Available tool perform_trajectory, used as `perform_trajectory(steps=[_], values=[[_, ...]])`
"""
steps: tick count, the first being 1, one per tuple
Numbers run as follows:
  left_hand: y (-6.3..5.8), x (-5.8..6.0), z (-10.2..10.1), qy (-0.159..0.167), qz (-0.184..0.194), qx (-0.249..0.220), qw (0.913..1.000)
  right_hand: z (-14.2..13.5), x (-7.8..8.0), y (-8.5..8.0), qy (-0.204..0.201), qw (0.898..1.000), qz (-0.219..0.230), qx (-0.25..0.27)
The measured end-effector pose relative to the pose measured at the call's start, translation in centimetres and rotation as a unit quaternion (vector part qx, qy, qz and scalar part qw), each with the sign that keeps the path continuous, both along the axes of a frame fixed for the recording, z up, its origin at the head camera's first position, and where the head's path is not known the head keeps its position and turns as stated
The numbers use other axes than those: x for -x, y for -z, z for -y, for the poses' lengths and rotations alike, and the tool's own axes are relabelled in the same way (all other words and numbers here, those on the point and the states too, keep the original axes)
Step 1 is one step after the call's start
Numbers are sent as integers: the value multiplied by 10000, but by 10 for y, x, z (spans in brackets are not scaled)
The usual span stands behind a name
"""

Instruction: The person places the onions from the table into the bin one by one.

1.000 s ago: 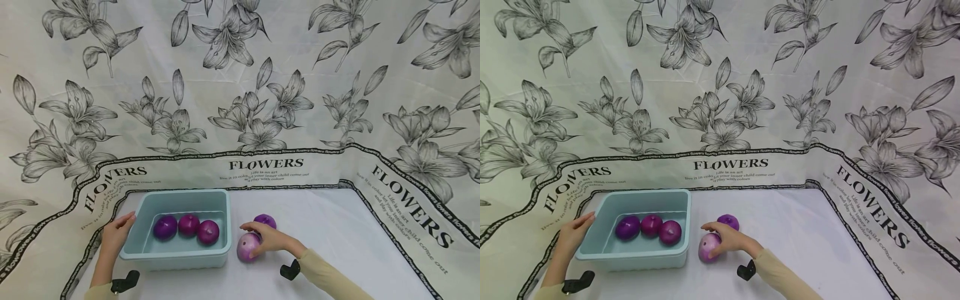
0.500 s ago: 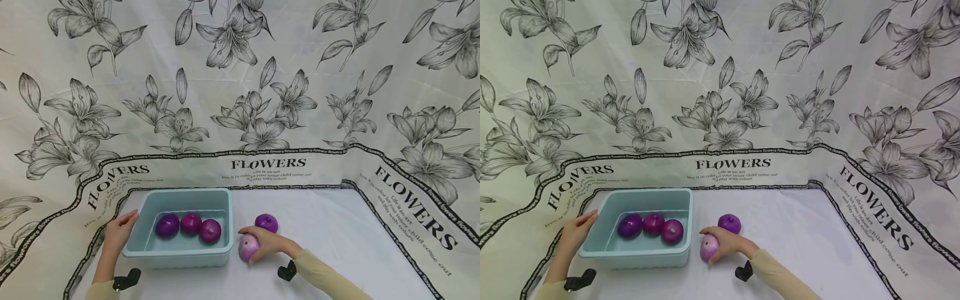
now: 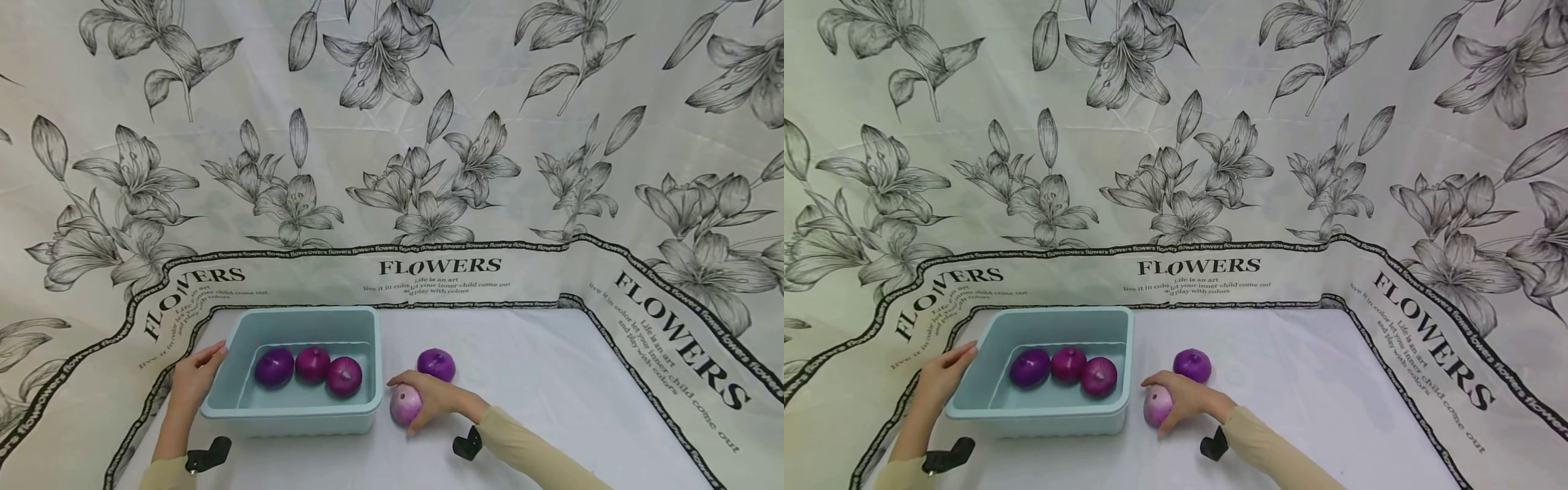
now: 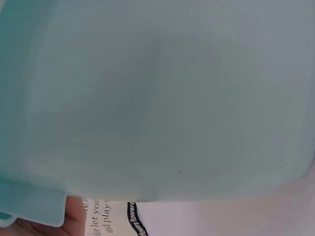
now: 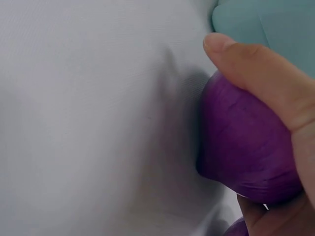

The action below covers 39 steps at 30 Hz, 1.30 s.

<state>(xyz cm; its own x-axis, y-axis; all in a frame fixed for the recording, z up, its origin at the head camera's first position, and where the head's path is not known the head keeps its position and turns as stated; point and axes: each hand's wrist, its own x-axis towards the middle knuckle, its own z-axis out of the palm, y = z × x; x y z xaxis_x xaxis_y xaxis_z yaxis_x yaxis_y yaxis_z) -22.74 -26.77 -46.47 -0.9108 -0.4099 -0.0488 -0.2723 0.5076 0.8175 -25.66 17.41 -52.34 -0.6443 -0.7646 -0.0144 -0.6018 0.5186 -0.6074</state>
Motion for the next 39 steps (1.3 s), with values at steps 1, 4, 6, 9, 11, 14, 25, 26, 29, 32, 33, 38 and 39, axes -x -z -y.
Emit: perform_trajectory(steps=[1,4,6,9,11,14,25,26,29,32,33,38,39], values=[[0,0,0,4,-5,-22,10000,0,0,0,57,10000,30,-11],[1,1,0,17,-14,-62,10000,-1,-1,2,136,9999,76,-2],[1,0,0,3,-26,-57,10000,-1,-1,3,179,9998,92,0],[1,0,0,-18,-23,-42,10000,0,-1,3,223,9997,121,18],[0,0,-1,-15,-22,-58,10000,-1,-2,3,257,9996,134,22],[0,0,-1,-15,-12,-106,9999,-2,-4,4,262,9996,74,71],[-1,-1,1,-41,-28,-107,9999,3,-11,5,473,9979,-319,321],[-1,-1,1,-41,-38,-81,10000,4,-12,4,519,9976,-330,313],[-3,-1,3,-61,-80,3,9999,7,-13,4,662,9966,-350,329],[-4,-2,6,-68,-46,-31,10000,9,-14,4,787,9959,-308,313],[-4,-3,6,-52,-18,-51,10000,9,-15,4,808,9958,-302,310],[-3,-2,6,73,201,-84,9997,5,-19,4,816,9957,-377,204],[-2,-1,5,114,219,-85,9997,4,-21,4,817,9956,-423,185]])
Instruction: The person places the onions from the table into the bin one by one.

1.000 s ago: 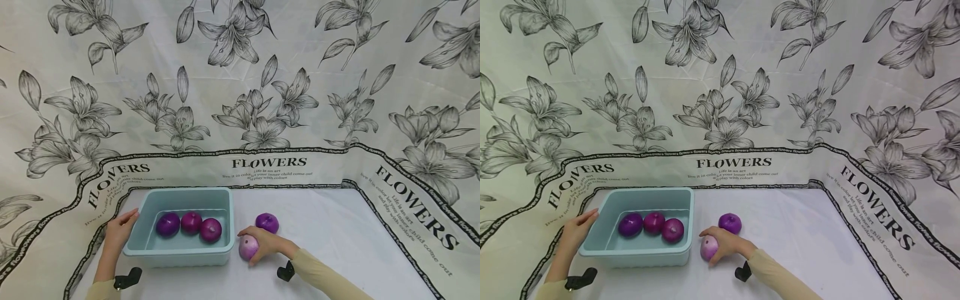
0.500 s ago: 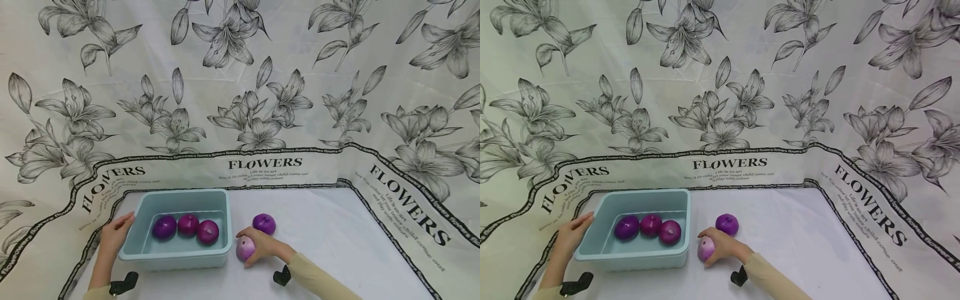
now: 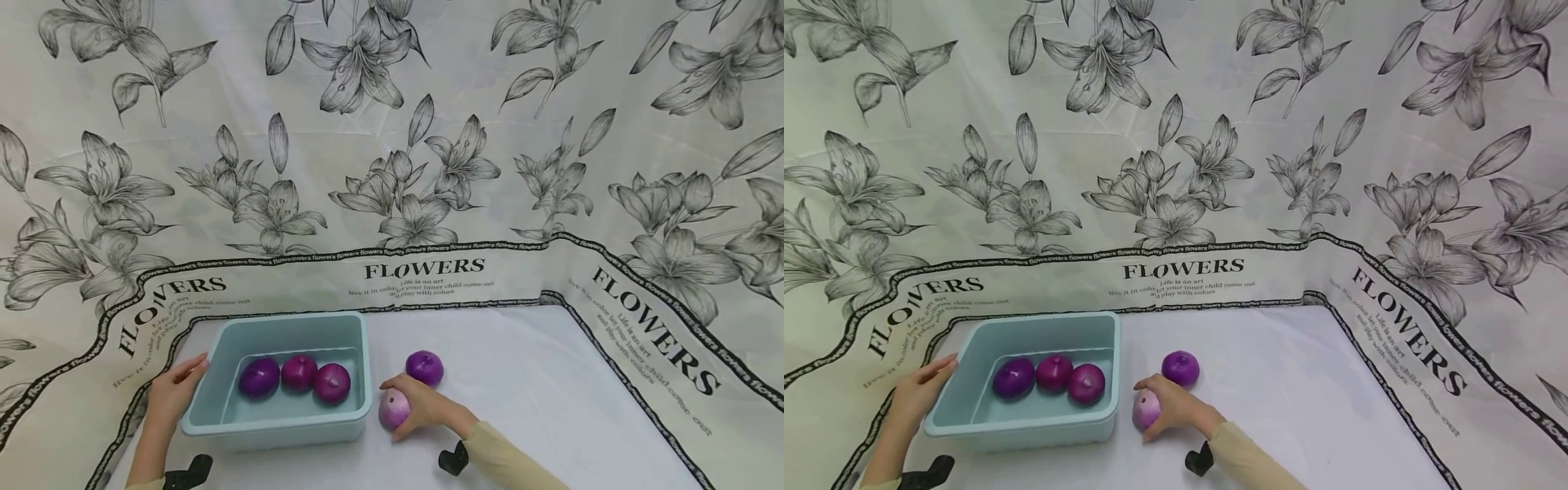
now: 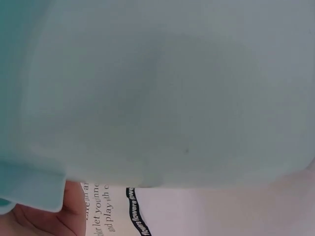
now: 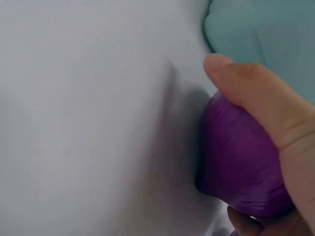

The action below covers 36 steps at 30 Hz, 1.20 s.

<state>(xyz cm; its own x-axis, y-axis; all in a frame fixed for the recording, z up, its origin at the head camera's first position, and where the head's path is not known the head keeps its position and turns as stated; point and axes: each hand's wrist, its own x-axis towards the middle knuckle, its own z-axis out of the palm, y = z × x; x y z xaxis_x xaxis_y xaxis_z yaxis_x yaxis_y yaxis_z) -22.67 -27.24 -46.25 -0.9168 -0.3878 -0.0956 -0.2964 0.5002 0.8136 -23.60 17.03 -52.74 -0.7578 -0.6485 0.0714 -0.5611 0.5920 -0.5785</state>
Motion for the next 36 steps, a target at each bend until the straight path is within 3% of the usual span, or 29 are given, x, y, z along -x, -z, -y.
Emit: perform_trajectory(steps=[9,15,29,36], values=[[0,-1,0,-16,-137,48,9999,2,-2,-2,178,9996,-18,195],[0,-1,-3,-119,-116,10,9999,-5,4,-13,357,9993,-65,113],[-2,0,-3,-248,-93,125,9996,-7,23,-60,520,9982,-177,251],[0,0,-5,-304,-115,64,9995,0,37,-90,371,9976,-532,235]])
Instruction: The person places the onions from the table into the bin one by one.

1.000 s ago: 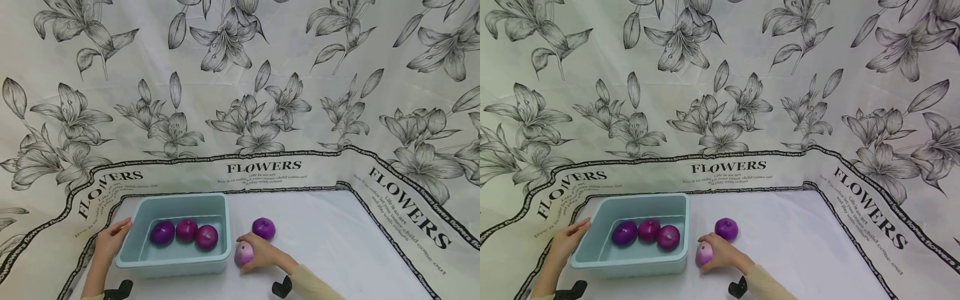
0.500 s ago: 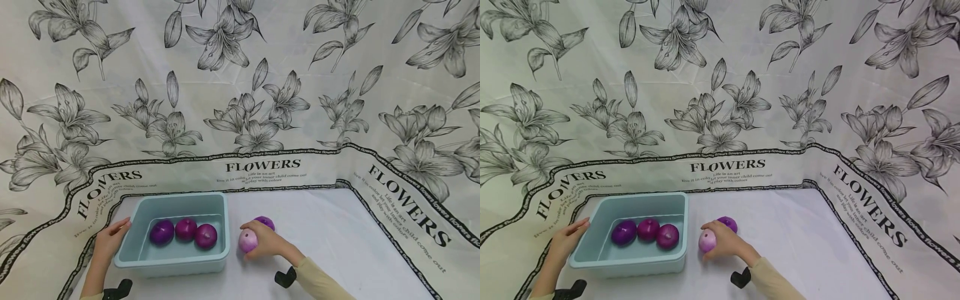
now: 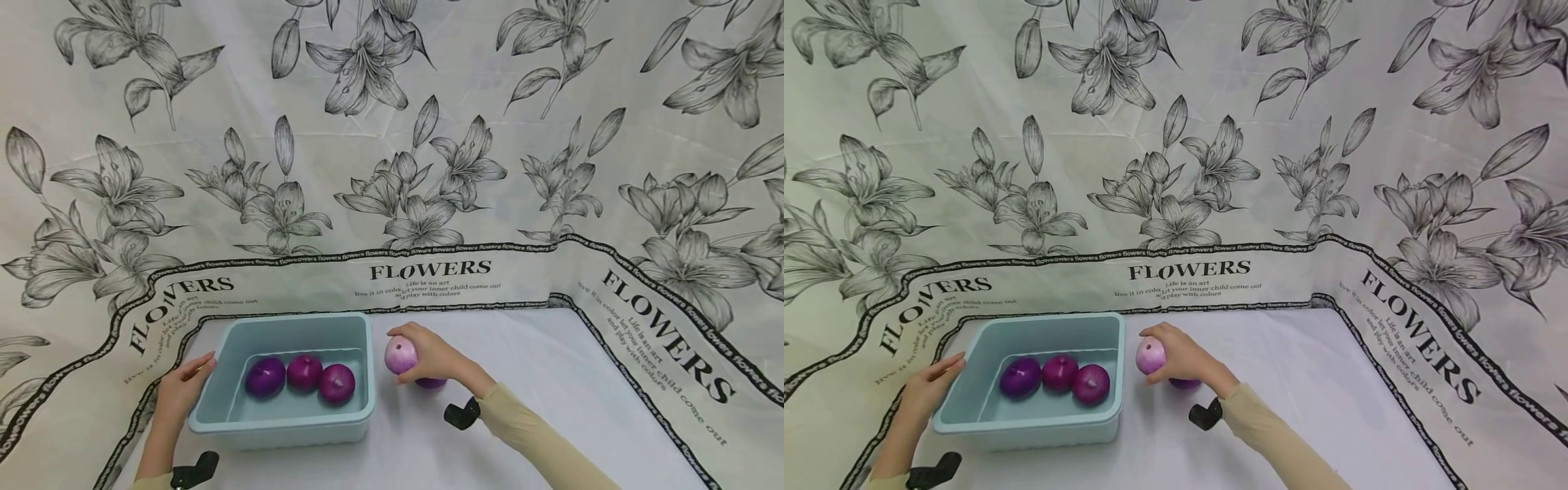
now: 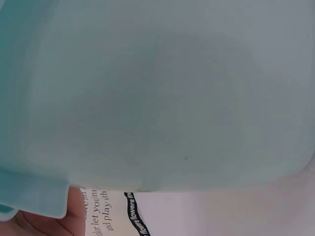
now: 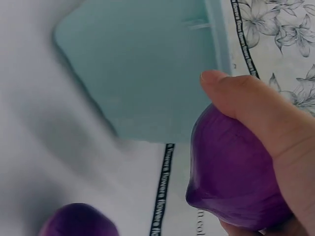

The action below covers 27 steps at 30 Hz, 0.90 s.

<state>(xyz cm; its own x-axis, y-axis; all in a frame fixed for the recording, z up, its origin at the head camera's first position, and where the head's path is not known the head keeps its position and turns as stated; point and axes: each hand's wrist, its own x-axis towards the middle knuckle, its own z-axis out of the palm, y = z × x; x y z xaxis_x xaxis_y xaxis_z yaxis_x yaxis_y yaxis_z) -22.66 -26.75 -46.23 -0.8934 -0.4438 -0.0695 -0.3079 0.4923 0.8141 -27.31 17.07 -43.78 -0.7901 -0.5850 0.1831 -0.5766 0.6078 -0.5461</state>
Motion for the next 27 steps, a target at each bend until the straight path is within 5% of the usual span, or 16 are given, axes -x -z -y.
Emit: perform_trajectory(steps=[27], values=[[-2,-2,-1,24,-91,93,9999,67,19,-78,-473,9982,-360,0]])
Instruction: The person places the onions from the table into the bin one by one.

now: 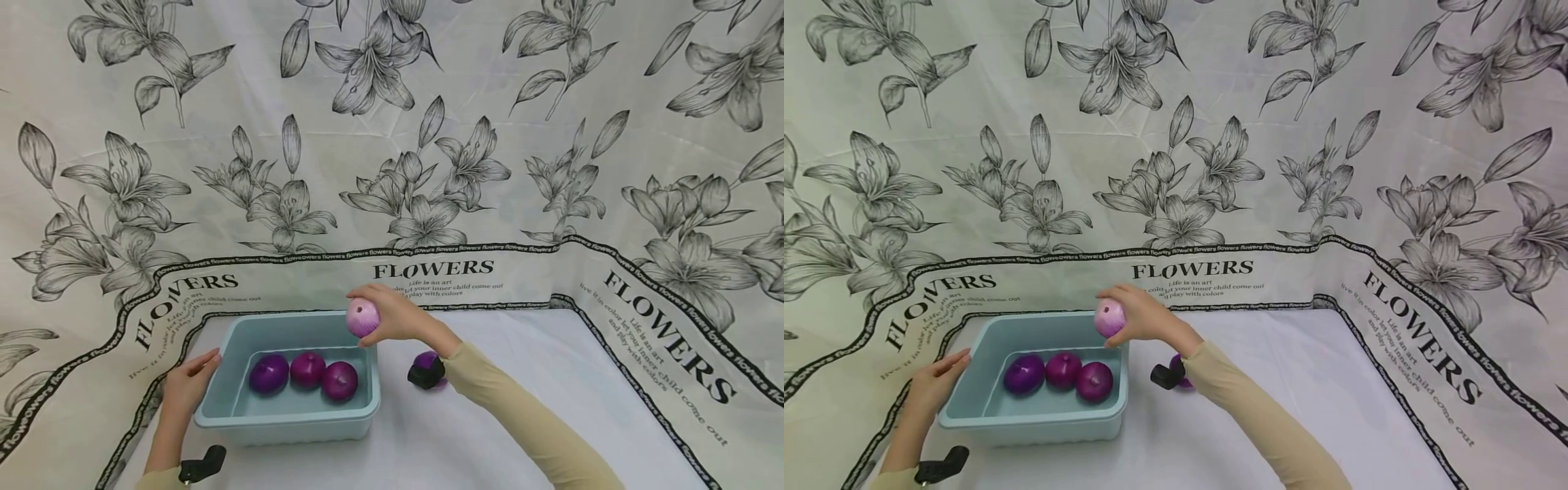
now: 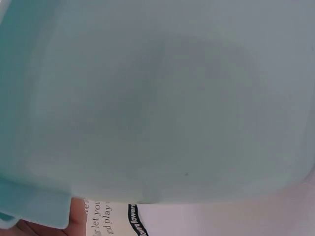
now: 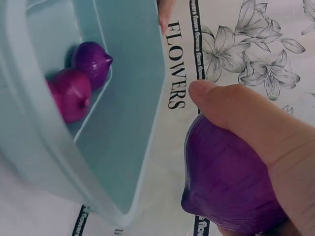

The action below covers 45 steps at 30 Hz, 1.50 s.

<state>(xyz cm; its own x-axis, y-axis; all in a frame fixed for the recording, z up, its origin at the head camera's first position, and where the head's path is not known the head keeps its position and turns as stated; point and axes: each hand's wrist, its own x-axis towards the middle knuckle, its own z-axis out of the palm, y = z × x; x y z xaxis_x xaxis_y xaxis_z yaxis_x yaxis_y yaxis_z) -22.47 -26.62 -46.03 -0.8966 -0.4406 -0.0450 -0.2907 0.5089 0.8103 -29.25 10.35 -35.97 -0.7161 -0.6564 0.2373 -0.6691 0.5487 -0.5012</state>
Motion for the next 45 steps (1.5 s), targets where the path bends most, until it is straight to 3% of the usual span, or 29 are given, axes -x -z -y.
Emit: perform_trajectory(steps=[13,23,34,45], values=[[1,2,3,63,14,-127,9999,47,8,-9,-422,9990,-5,-115],[2,3,3,76,-19,-215,9997,74,20,8,-767,9958,185,-464],[0,3,3,110,72,-325,9994,85,26,30,-743,9895,446,-1153],[2,4,4,92,95,-331,9994,99,37,34,-1010,9779,577,-1736]])
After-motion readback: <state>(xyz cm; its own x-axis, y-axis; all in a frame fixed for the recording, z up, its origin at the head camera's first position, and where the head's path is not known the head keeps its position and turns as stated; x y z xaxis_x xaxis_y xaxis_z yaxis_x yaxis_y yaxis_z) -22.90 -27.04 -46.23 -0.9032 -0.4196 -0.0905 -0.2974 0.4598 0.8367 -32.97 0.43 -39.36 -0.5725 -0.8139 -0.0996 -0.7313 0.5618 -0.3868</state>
